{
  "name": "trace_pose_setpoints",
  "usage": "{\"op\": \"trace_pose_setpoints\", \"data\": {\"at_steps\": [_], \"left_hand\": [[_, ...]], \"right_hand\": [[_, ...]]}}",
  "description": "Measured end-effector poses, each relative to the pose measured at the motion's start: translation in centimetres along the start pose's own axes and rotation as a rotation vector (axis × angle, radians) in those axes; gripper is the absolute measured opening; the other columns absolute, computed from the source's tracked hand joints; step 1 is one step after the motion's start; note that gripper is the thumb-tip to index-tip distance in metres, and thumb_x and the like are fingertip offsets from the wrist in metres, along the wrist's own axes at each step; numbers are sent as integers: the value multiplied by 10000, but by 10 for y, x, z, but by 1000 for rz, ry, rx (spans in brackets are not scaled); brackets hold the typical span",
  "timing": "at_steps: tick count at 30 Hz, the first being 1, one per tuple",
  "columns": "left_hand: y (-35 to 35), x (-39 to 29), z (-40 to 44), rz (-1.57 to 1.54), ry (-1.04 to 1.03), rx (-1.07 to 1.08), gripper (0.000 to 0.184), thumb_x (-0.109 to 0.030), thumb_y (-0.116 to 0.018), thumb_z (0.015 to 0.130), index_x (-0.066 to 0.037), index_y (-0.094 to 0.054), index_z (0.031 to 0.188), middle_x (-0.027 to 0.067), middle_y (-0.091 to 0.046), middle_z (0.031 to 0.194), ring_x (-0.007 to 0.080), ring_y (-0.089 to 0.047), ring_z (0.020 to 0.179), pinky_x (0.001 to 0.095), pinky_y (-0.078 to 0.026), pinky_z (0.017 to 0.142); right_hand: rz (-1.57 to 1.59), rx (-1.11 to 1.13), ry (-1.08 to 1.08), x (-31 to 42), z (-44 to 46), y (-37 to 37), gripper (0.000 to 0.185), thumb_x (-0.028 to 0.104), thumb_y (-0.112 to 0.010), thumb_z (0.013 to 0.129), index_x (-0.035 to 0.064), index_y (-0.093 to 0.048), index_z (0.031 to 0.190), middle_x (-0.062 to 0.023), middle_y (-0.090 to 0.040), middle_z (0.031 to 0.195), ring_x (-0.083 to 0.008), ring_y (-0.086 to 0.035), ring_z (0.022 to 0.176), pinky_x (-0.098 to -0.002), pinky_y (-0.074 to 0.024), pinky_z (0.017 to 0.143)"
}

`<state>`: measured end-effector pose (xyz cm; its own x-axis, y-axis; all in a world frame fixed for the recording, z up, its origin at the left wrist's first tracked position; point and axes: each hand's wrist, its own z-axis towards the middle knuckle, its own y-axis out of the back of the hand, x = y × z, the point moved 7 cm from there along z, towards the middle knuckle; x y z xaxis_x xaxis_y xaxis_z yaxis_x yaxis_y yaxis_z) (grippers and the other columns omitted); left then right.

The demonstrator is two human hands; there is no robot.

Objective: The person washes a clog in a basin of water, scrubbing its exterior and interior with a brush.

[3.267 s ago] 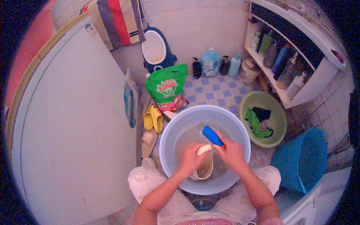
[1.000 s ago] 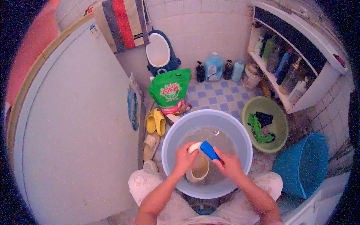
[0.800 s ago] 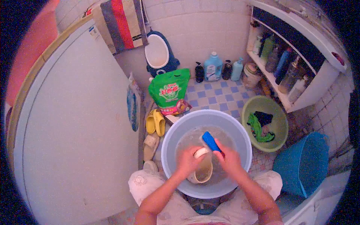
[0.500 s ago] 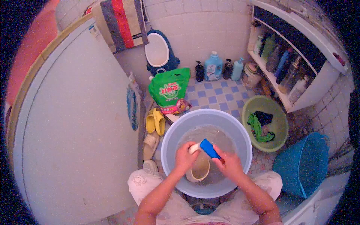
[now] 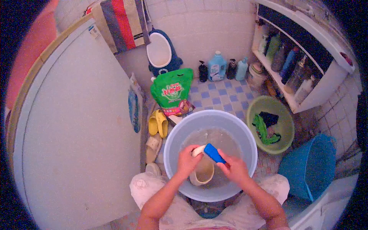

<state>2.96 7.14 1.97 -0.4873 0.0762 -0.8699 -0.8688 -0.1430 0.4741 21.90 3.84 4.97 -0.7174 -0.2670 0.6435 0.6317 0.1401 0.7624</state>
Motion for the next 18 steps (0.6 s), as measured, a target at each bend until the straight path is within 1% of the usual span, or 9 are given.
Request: {"op": "trace_pose_setpoints", "data": {"at_steps": [1,3,6,8,9,12,14,16,18], "left_hand": [[-2,-5,-2,2,-1,-1,318,-194,-737,721,-60,-645,994,128,-669,888,251,-656,805,338,-506,721],[-18,-11,-7,109,106,144,317,-181,-738,713,-57,-647,991,128,-672,896,251,-657,813,340,-507,728],[-23,-15,-10,9,61,129,292,-147,-732,706,-36,-645,963,122,-664,948,251,-643,881,342,-500,805],[-18,-11,-10,-12,68,107,304,-158,-733,707,-44,-647,975,126,-668,929,258,-651,850,343,-504,771],[-14,-8,-9,-32,76,87,317,-170,-734,707,-52,-648,988,130,-672,911,264,-658,820,344,-508,737],[1,4,-2,-32,49,-15,315,-162,-731,705,-51,-646,987,123,-673,905,261,-656,825,348,-506,739],[2,-2,-2,-11,31,7,309,-159,-729,704,-50,-646,981,123,-673,901,261,-655,828,348,-505,740],[-1,-11,-4,13,7,28,304,-156,-727,704,-49,-645,976,123,-672,897,261,-653,831,348,-503,740],[-15,-8,-7,41,94,98,288,-159,-726,706,-44,-641,956,127,-670,884,260,-651,834,345,-500,737]], "right_hand": [[43,-3,-34,5,1,5,497,291,-638,814,197,-507,1285,-161,-648,833,-313,-628,679,-421,-497,627],[86,-8,-69,6,8,9,486,282,-639,815,190,-517,1276,-161,-648,852,-309,-630,686,-418,-499,635],[136,-136,-31,0,15,13,476,273,-637,819,184,-522,1271,-160,-650,850,-307,-634,698,-410,-502,644],[110,-177,3,-6,17,11,470,267,-637,820,182,-525,1268,-157,-652,851,-306,-634,698,-407,-503,643],[110,-174,3,-8,16,10,470,267,-637,820,182,-525,1268,-157,-652,851,-306,-634,698,-407,-503,643],[72,-182,87,-5,6,9,481,282,-638,819,190,-519,1275,-151,-651,841,-302,-631,683,-408,-501,630],[35,-15,-45,-7,2,-1,488,298,-638,818,194,-516,1279,-140,-647,829,-293,-628,679,-406,-499,622],[32,-48,-1,5,4,5,492,301,-637,818,196,-513,1282,-136,-645,816,-288,-626,676,-404,-498,619],[28,-82,44,12,10,9,495,303,-636,818,198,-510,1285,-132,-642,803,-282,-625,672,-402,-498,615]]}}
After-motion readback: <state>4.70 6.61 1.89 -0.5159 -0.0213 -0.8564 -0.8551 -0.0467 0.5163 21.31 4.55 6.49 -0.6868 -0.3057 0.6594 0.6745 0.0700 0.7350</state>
